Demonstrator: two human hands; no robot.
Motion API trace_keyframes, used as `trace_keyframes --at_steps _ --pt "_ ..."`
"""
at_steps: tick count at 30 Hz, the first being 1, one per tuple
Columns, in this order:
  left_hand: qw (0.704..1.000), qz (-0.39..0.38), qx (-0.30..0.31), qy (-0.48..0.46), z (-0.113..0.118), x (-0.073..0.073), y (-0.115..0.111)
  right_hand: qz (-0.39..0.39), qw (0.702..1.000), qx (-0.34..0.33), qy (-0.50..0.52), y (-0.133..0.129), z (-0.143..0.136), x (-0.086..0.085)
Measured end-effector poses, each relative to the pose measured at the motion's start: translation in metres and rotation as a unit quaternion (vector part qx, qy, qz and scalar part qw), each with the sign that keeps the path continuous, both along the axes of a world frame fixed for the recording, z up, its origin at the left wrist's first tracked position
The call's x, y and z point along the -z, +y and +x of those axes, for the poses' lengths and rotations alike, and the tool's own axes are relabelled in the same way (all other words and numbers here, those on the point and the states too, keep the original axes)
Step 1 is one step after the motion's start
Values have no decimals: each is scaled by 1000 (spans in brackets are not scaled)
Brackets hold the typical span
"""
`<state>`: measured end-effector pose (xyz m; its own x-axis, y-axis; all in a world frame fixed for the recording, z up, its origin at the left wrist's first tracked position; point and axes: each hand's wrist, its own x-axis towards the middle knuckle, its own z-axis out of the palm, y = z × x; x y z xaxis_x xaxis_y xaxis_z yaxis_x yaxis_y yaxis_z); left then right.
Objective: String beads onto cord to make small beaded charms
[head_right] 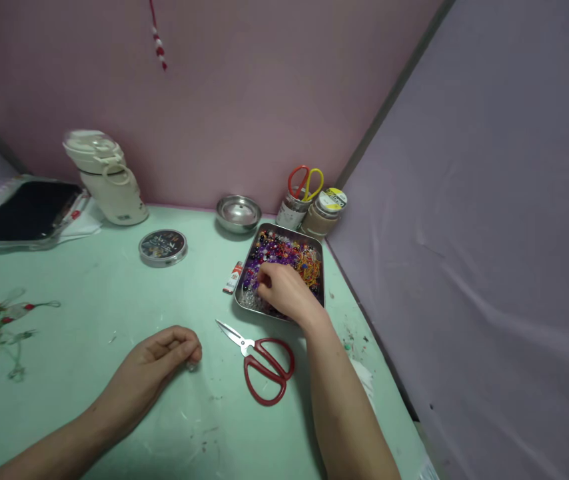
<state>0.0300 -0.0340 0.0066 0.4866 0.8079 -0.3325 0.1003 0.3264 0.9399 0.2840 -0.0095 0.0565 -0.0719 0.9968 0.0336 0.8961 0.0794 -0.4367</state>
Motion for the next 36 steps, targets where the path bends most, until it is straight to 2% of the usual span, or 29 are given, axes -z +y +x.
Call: trace_keyframes --at_steps 6,9,11,13,15,18,22,27,31,36 --pt "998 -15 -26 -59 3 6 -1 76 993 -11 88 -14 -28 -14" --pt "995 -25 -41 -85 5 7 -1 80 984 -11 162 -30 -48 -10" --pt "994 -21 -43 -96 6 8 -1 76 970 6 232 -40 -60 -1" --pt "993 -14 -40 -108 7 8 -1 61 943 48 323 -48 -71 11" --pt "992 -5 -37 -118 7 8 -2 36 904 82 418 -53 -81 25" --pt "991 0 -41 -127 7 9 -2 16 851 113 512 -55 -90 39" --pt "990 10 -38 -138 7 11 -2 14 801 137 582 -55 -95 48" --pt "988 8 -41 -150 8 12 -2 -18 717 137 683 -55 -99 54" --pt "987 4 -55 -153 10 11 -2 -23 695 131 707 -56 -103 56" --pt "987 -3 -67 -148 10 12 -3 -15 692 126 711 -57 -104 59"
